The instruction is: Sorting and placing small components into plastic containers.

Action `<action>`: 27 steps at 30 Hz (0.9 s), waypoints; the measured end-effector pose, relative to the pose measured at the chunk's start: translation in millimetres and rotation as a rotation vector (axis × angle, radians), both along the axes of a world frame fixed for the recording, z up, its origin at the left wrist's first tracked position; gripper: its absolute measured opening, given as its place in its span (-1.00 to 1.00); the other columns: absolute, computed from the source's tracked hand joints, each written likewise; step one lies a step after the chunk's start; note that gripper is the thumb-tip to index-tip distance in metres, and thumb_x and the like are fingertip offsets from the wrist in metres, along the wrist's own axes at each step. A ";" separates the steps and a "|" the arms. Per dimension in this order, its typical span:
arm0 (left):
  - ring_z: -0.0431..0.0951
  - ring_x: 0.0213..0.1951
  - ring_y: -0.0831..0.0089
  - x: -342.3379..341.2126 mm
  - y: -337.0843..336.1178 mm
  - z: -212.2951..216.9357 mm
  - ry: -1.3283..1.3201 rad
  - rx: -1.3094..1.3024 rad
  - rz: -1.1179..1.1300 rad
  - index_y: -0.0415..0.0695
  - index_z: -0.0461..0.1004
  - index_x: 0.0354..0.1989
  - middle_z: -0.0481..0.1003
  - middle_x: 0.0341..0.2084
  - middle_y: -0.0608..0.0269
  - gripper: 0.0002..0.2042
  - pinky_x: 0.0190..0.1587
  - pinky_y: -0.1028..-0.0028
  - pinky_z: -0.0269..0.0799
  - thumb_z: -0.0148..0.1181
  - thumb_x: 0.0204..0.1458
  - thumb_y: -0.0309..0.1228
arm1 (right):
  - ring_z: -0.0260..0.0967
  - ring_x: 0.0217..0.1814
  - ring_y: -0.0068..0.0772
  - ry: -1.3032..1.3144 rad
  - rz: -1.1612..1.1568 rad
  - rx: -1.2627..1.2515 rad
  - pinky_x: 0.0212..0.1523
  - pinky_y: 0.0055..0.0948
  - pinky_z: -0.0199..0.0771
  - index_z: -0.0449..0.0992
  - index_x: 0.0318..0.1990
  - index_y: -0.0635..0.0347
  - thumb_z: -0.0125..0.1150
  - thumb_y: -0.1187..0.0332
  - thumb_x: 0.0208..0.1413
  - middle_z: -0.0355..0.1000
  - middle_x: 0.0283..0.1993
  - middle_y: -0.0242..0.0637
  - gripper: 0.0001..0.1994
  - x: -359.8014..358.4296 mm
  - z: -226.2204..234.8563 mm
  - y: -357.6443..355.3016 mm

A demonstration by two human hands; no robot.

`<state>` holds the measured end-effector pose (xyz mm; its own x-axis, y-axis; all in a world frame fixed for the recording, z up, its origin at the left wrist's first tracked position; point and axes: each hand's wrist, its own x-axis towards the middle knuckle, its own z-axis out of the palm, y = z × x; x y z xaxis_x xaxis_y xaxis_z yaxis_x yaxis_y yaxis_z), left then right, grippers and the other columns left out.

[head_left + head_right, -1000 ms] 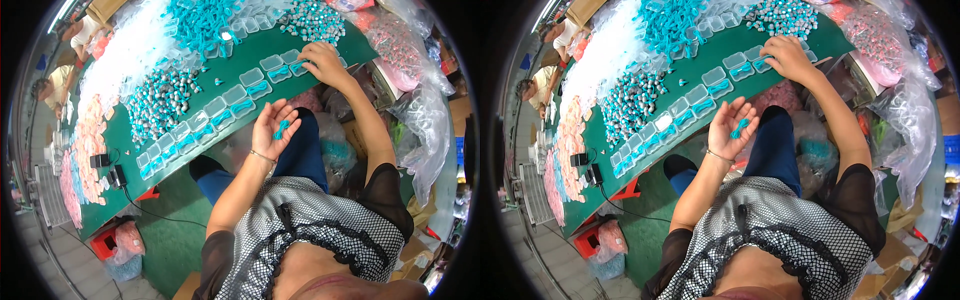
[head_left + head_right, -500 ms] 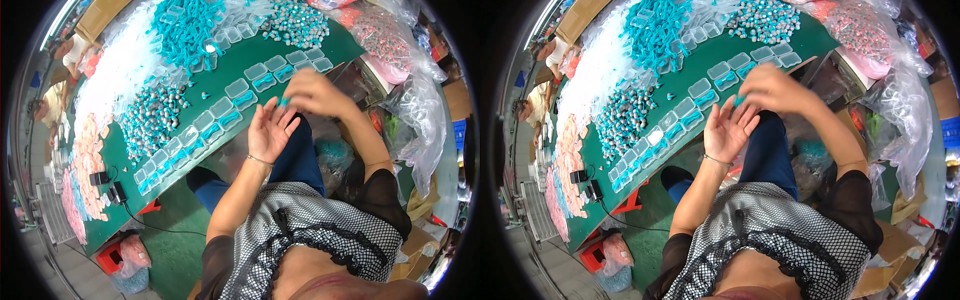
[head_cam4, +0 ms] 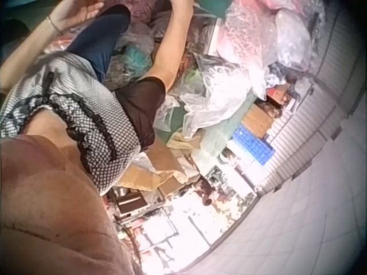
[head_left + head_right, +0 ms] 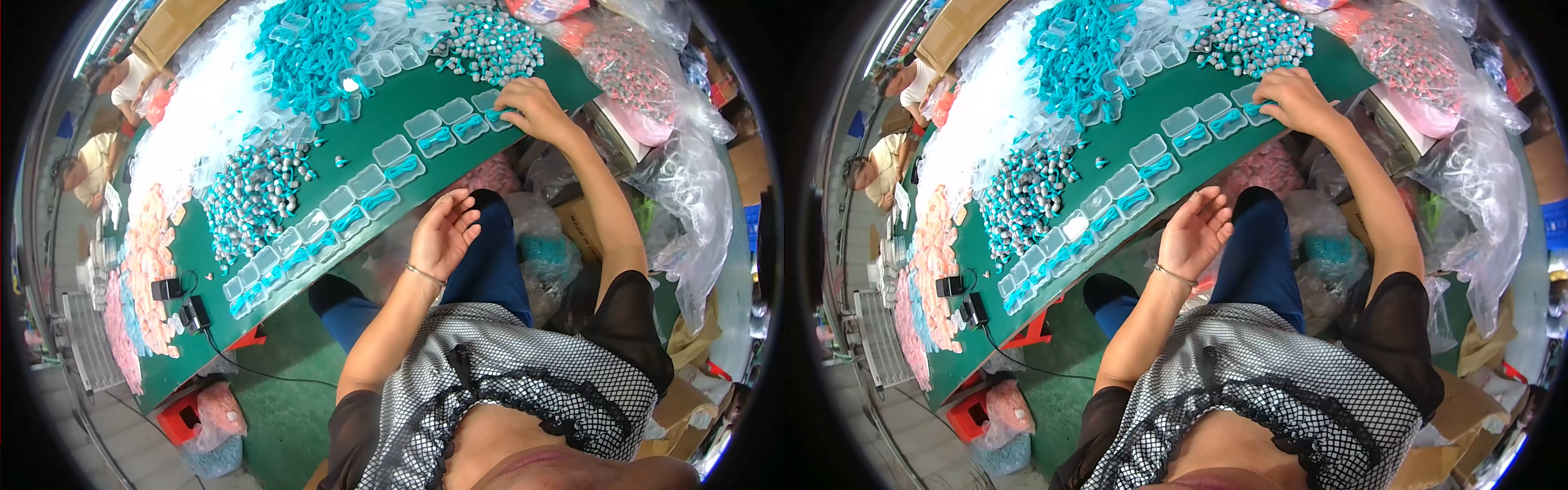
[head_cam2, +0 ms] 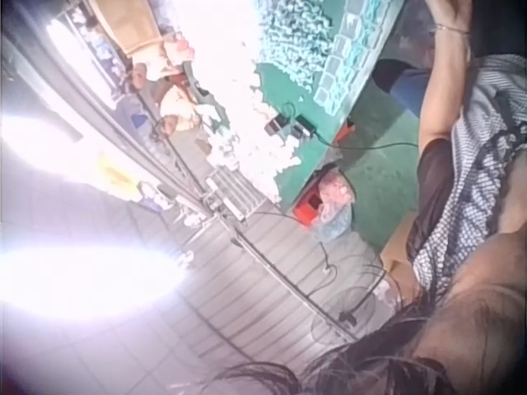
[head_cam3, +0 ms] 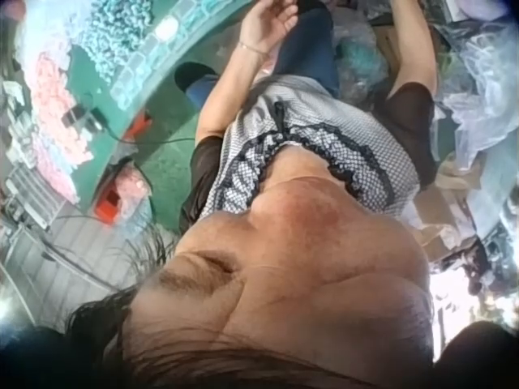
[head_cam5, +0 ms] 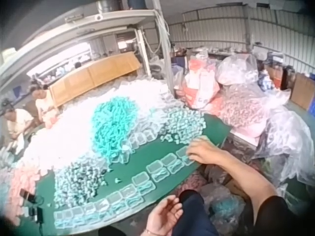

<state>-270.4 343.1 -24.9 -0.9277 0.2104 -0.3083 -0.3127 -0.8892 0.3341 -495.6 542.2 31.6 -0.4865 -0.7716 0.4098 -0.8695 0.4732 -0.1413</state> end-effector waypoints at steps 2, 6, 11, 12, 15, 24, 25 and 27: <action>0.53 -0.16 0.37 0.6 -0.6 -1.3 0.005 -0.017 0.002 -0.13 0.44 -0.03 0.51 -0.18 0.25 -0.72 -0.13 0.35 0.49 0.02 0.20 -0.24 | 0.35 -0.04 -0.30 0.000 0.013 -0.014 0.03 -0.24 0.18 0.50 -0.31 0.07 0.31 0.40 -0.12 0.42 -0.28 -0.41 -0.82 -0.2 -0.4 -1.3; 0.53 -0.20 0.40 0.4 2.0 0.9 0.016 -0.019 -0.009 -0.13 0.45 -0.05 0.51 -0.21 0.27 -0.75 -0.18 0.38 0.50 0.04 0.19 -0.28 | 0.35 -0.05 -0.26 -0.039 -0.013 -0.036 0.03 -0.25 0.19 0.51 -0.33 0.08 0.31 0.39 -0.11 0.42 -0.28 -0.39 -0.84 2.5 2.5 1.3; 0.52 -0.23 0.42 6.7 -7.3 4.5 0.010 -0.024 0.010 -0.14 0.46 -0.08 0.51 -0.23 0.29 -0.77 -0.20 0.40 0.49 0.06 0.18 -0.29 | 0.35 -0.05 -0.25 -0.012 -0.009 0.029 0.02 -0.26 0.21 0.51 -0.35 0.10 0.28 0.39 -0.09 0.43 -0.28 -0.36 -0.88 5.0 11.6 -6.7; 0.51 -0.23 0.42 8.5 -8.3 3.4 0.024 -0.015 0.009 -0.14 0.46 -0.08 0.50 -0.23 0.29 -0.77 -0.20 0.41 0.49 0.06 0.18 -0.29 | 0.35 -0.05 -0.25 -0.006 0.003 0.029 0.02 -0.26 0.21 0.51 -0.35 0.10 0.28 0.39 -0.09 0.43 -0.28 -0.36 -0.88 3.7 17.7 -12.6; 0.51 -0.24 0.43 13.3 -10.3 -1.8 0.026 -0.008 0.016 -0.14 0.45 -0.07 0.50 -0.23 0.29 -0.76 -0.20 0.42 0.49 0.06 0.18 -0.29 | 0.42 -0.14 -0.22 0.090 -0.016 -0.085 -0.06 -0.25 0.32 0.52 -0.34 0.14 0.22 0.41 -0.04 0.48 -0.29 -0.30 -0.91 0.9 30.2 -38.8; 0.48 -0.29 0.47 44.0 -27.0 2.7 0.051 -0.044 0.057 -0.18 0.41 -0.05 0.46 -0.28 0.28 -0.78 -0.23 0.46 0.48 0.02 0.20 -0.37 | 0.50 -0.19 -0.01 -0.331 -0.302 -0.152 -0.22 -0.15 0.49 0.52 -0.18 0.16 0.29 0.28 -0.04 0.53 -0.23 -0.07 -0.73 -30.5 -14.9 -236.3; 0.48 -0.29 0.47 47.8 -30.9 2.5 0.053 -0.048 0.060 -0.18 0.41 -0.05 0.46 -0.28 0.28 -0.78 -0.23 0.46 0.48 0.02 0.20 -0.37 | 0.50 -0.19 -0.01 -0.330 -0.298 -0.156 -0.22 -0.15 0.49 0.52 -0.18 0.16 0.29 0.28 -0.04 0.53 -0.23 -0.07 -0.73 -31.6 -17.6 -244.0; 0.48 -0.28 0.47 55.2 -38.9 0.4 0.065 -0.056 0.114 -0.18 0.40 -0.05 0.46 -0.29 0.28 -0.78 -0.23 0.48 0.47 0.02 0.20 -0.37 | 0.51 -0.25 -0.07 -0.279 -0.404 -0.111 -0.22 -0.13 0.47 0.48 -0.12 0.14 0.37 0.21 -0.10 0.54 -0.30 -0.13 -0.62 -32.8 -22.6 -256.1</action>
